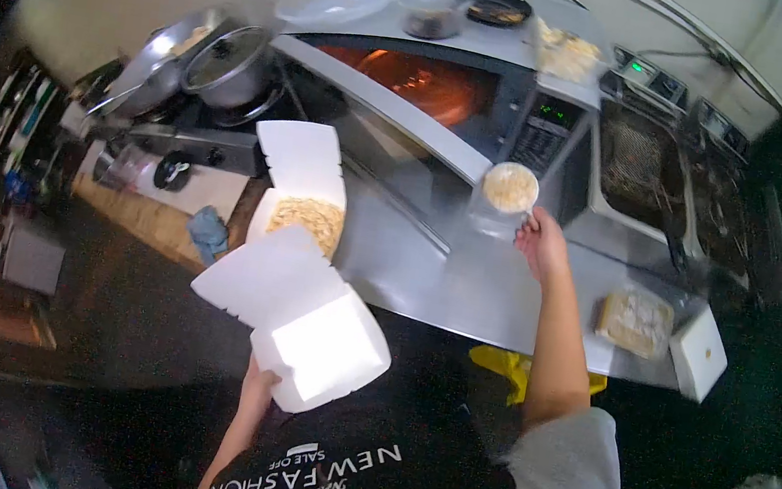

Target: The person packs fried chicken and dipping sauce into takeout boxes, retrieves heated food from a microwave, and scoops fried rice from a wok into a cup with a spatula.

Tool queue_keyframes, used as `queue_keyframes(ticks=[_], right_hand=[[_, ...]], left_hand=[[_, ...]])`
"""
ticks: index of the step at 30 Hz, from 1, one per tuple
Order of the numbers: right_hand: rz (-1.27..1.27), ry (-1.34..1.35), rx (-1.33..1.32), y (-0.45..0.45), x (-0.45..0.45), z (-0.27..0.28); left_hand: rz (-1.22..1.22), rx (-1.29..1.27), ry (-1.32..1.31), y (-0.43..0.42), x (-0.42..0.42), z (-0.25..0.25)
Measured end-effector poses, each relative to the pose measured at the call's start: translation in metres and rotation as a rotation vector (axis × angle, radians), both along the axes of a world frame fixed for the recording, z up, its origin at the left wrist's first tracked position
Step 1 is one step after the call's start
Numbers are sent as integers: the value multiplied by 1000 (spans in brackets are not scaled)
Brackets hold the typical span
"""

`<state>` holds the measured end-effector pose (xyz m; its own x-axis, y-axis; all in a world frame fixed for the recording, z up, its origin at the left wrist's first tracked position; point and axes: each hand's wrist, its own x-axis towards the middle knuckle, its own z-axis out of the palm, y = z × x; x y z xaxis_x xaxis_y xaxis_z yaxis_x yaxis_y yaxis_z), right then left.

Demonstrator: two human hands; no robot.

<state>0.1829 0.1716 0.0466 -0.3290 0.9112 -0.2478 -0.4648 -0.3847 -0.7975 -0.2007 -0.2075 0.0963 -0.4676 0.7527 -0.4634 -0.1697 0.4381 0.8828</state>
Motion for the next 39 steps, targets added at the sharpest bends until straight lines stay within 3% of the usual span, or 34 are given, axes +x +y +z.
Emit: queue_keyframes(ticks=[4,8,9,16,17,21,24,27,30,31,34,37,39], right_hand=[[-191,-7,-218,-115,43,32],[-228,76,-190,-194,78,34],[-261,106,-185,-208,81,37],[-321,16,-162,-253,84,63],[-397,-59,-216,-250,78,68],[-260,-295,-180,-228,94,40],[-128,-861,25,-198,95,38],[-220,-1326,616,-176,86,9],[-42,-1628,751,-177,64,20],[136,-1750,732,-178,57,21],[303,-1845,764,-183,50,6],[240,-1944,809,-179,61,12],[97,-1877,814,-180,75,49]], left_hand=[[-254,33,-22,59,16,-21],[-462,41,-89,110,55,-55],[-542,158,-148,124,65,-74],[-772,213,-113,199,165,-123],[-789,234,-68,208,177,-125],[-761,321,-63,246,230,-131],[-760,358,121,270,254,-140],[-783,329,380,290,265,-157],[-789,267,546,285,267,-141],[-786,245,563,282,268,-131],[-780,213,576,280,269,-125],[-732,244,477,281,268,-135],[-666,303,436,278,264,-141]])
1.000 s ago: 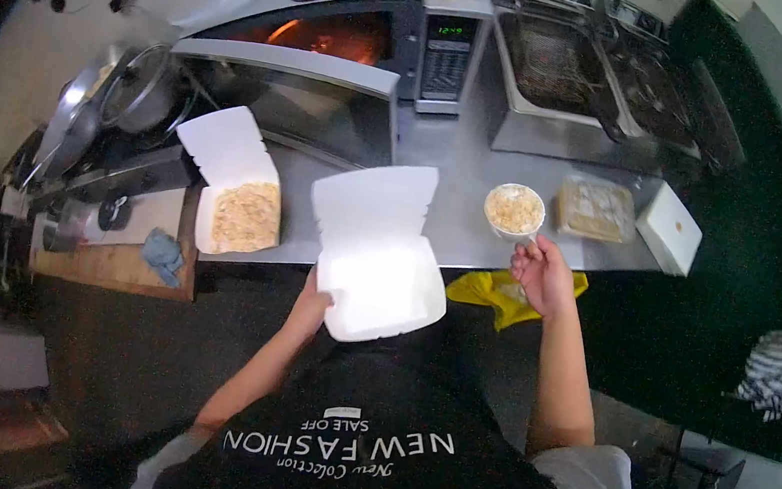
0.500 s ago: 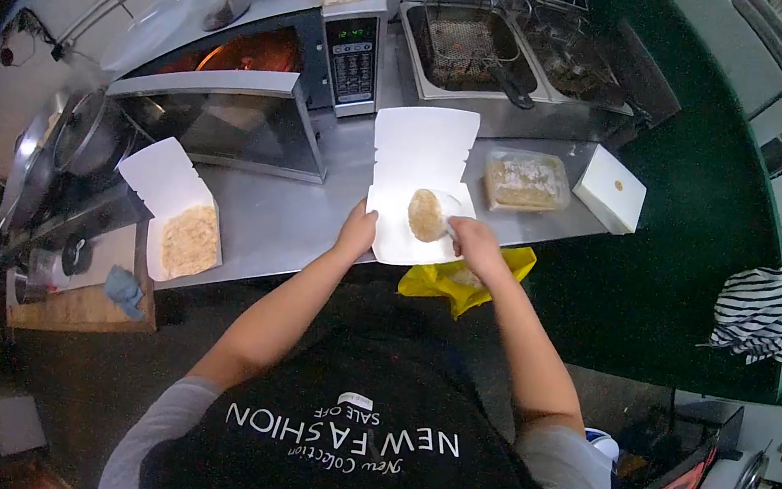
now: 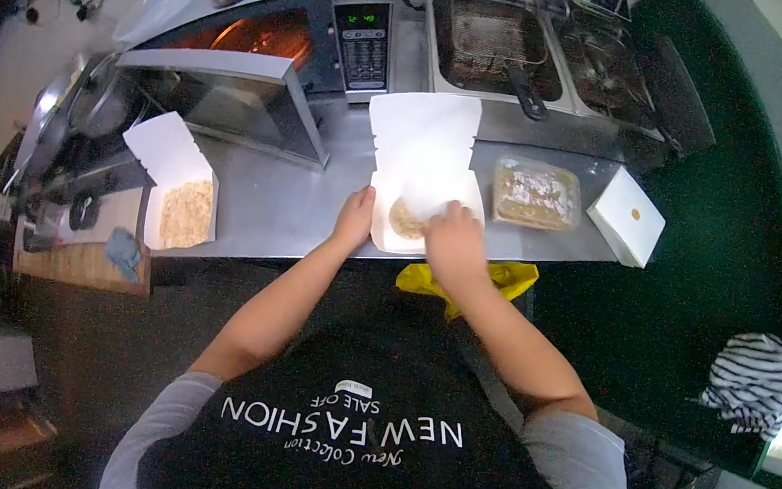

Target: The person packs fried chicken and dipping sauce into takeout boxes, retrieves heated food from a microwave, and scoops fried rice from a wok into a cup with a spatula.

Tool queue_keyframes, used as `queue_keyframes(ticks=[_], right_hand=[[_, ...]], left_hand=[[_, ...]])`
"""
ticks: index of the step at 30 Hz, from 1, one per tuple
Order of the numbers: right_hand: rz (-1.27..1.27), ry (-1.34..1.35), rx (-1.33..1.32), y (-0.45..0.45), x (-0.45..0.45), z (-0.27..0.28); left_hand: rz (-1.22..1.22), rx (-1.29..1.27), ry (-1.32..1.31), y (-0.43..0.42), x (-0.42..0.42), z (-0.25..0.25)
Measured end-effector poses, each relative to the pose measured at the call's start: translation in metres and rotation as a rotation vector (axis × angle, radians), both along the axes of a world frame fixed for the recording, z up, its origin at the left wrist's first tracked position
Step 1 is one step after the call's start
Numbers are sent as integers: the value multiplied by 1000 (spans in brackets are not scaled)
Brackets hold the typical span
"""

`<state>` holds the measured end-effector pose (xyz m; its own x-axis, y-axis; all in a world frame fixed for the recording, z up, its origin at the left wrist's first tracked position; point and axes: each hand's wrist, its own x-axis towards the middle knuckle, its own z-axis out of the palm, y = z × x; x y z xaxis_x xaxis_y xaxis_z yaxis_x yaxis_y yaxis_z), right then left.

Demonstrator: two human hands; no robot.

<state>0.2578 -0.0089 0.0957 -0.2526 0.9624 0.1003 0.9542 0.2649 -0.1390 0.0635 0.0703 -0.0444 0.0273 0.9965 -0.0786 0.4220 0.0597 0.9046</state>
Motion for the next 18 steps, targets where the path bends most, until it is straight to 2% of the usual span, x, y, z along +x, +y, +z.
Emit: queue_keyframes(ticks=[1,3,5,6,7,8,9,10,11,13,14,15,18], right_hand=[[-16,54,36,-1,9,19],[-72,383,45,-5,33,36],[-191,761,-166,-9,43,54],[-150,906,-210,-12,48,48],[-106,1051,-265,-16,46,41],[-119,1099,-359,-21,32,46],[-127,1144,-459,-27,14,53],[-71,1198,-529,-30,-4,52],[3,1254,-606,-28,-27,49],[235,1259,-678,-27,-82,40],[427,1085,-608,-23,-110,29],[505,1013,-667,-22,-147,38],[895,871,-533,-35,-262,26]], left_hand=[[30,45,-12,-6,-4,1],[53,82,17,-20,-17,12],[51,71,89,-47,-35,33],[111,107,-32,-64,-41,34],[87,38,-60,-79,-50,44],[66,-34,-90,-97,-59,62],[46,-65,-7,-116,-67,86],[-52,-244,4,-132,-79,126],[0,-20,-81,-153,-85,126],[48,102,-53,-184,-106,163],[135,87,-32,-200,-118,174],[283,90,-40,-214,-128,185],[681,106,123,-250,-180,198]])
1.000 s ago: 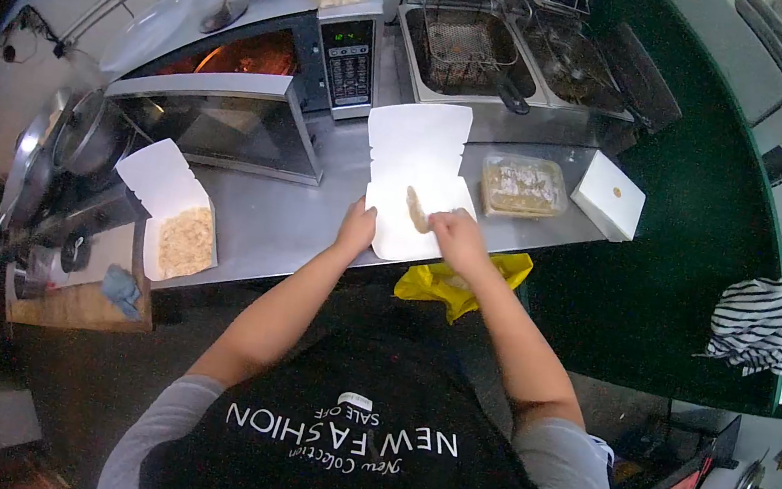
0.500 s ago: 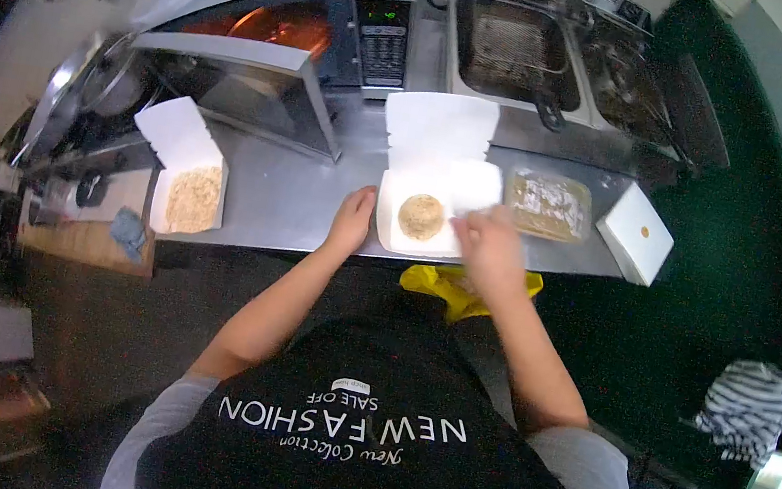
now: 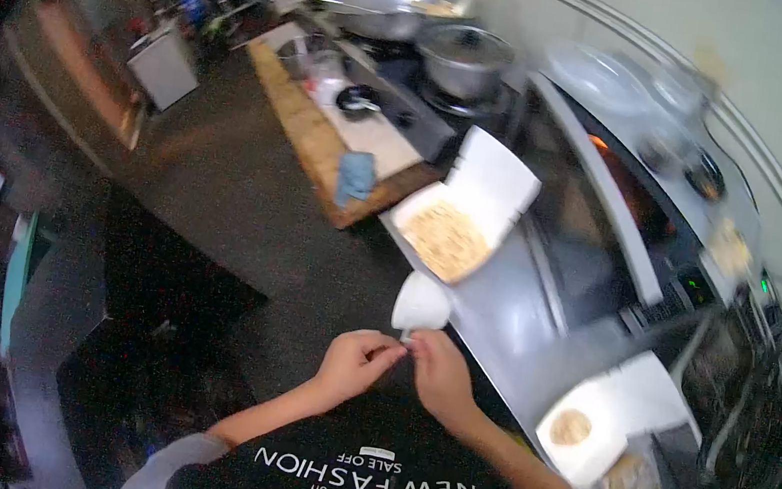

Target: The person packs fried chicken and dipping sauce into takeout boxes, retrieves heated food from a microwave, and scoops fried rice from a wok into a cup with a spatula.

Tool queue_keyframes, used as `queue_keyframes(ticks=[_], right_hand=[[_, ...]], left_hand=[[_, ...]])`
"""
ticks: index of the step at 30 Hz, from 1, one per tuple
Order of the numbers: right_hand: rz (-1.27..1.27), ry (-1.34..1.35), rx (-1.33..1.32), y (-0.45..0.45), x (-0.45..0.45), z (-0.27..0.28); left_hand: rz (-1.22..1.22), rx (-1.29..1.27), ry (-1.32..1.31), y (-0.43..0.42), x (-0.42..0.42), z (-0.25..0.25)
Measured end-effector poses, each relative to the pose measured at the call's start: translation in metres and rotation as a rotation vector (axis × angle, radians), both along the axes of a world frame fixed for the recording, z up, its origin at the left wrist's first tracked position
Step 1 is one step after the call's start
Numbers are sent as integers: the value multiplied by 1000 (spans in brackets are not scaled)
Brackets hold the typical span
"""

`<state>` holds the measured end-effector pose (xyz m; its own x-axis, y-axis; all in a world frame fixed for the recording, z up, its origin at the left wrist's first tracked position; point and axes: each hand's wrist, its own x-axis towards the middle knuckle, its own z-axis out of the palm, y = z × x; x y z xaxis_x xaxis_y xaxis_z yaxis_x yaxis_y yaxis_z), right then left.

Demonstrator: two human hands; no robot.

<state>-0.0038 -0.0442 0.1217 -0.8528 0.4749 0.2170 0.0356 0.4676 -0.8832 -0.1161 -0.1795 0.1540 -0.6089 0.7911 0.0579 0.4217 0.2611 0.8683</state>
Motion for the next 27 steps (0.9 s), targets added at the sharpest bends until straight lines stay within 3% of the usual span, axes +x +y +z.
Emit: queue_keyframes(ticks=[5,7,12,15,18,21,23,24,26,27], right_hand=[[235,65,205,-65,-171,11],[254,116,270,-89,-236,15],[248,185,419,-131,-364,46],[227,153,364,-137,-416,67],[265,103,334,-124,-451,58],[314,74,316,-98,-469,50],[327,62,334,-60,-486,45],[321,64,349,-42,-491,35],[295,17,356,-3,-499,8],[270,-30,352,17,-500,-3]], left_hand=[[469,-65,238,-66,-123,-2],[629,103,250,-89,-178,-14],[769,469,-301,-125,-313,-1],[801,552,-276,-114,-374,12],[788,522,-316,-95,-425,7],[750,383,-578,-81,-466,10],[679,306,-240,-77,-504,-23],[741,211,-157,-66,-508,-8],[652,118,281,-67,-537,-18],[653,100,268,-65,-547,-11]])
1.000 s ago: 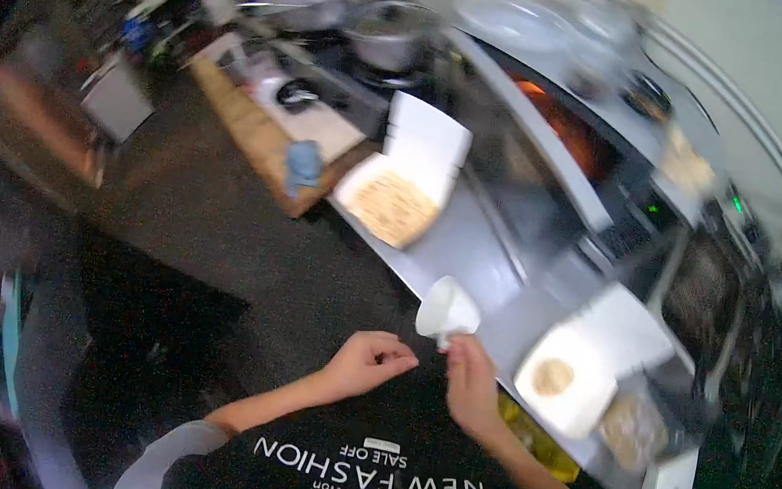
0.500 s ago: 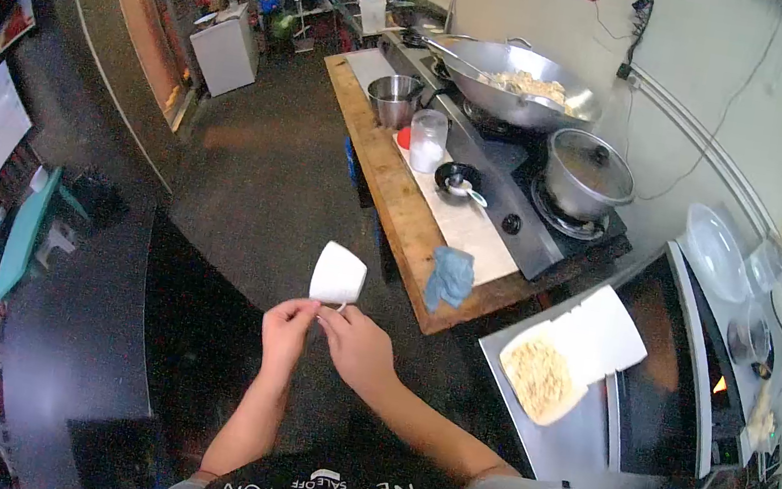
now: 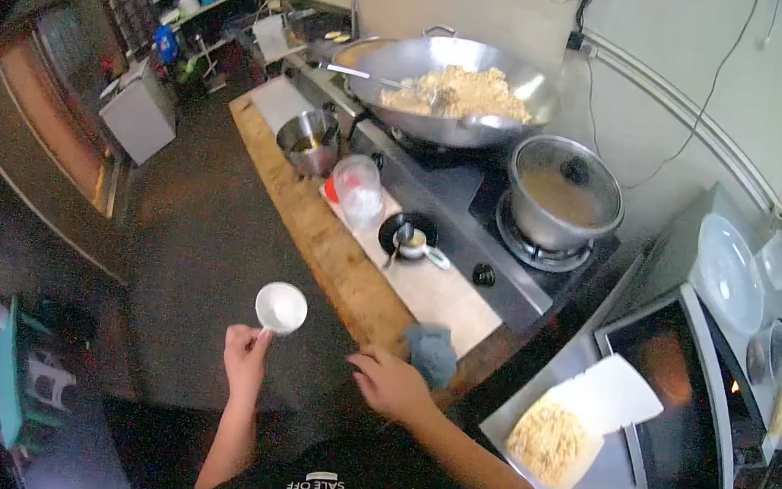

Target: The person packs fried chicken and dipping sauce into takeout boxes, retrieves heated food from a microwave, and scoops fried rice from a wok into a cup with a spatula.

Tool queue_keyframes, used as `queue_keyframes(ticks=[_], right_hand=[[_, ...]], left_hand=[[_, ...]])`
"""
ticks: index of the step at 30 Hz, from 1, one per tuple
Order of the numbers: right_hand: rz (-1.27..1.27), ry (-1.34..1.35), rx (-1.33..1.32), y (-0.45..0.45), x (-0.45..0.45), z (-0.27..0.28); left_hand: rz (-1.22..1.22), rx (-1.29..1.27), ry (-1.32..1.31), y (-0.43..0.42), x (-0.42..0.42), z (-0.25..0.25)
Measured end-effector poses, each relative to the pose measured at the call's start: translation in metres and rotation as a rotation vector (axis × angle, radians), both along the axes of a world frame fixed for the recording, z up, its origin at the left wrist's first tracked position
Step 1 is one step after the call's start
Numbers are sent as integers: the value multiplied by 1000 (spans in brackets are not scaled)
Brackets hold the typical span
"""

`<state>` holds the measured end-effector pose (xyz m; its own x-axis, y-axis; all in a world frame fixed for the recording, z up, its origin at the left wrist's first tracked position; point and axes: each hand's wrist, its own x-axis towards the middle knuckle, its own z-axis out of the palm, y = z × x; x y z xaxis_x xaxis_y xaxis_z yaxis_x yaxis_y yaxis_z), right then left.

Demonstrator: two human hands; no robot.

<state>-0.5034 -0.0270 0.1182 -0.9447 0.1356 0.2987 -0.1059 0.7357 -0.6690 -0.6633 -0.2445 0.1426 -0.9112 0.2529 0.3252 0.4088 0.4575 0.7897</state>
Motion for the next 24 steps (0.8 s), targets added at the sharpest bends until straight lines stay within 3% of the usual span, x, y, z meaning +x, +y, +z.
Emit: queue_keyframes(ticks=[6,9,14,20,21,24], right_hand=[[-445,36,14,106,0,38],[-640,195,76,146,-1,70],[-919,296,133,189,2,97],[-1063,221,309,203,-29,135],[-1127,223,156,198,-42,143],[-1069,298,282,215,-80,161]], left_hand=[[-59,19,13,37,-80,40],[-144,2,156,76,-118,72],[-283,23,120,146,-196,111],[-591,113,167,229,-298,141],[-610,92,204,243,-318,139],[-735,89,199,286,-366,151]])
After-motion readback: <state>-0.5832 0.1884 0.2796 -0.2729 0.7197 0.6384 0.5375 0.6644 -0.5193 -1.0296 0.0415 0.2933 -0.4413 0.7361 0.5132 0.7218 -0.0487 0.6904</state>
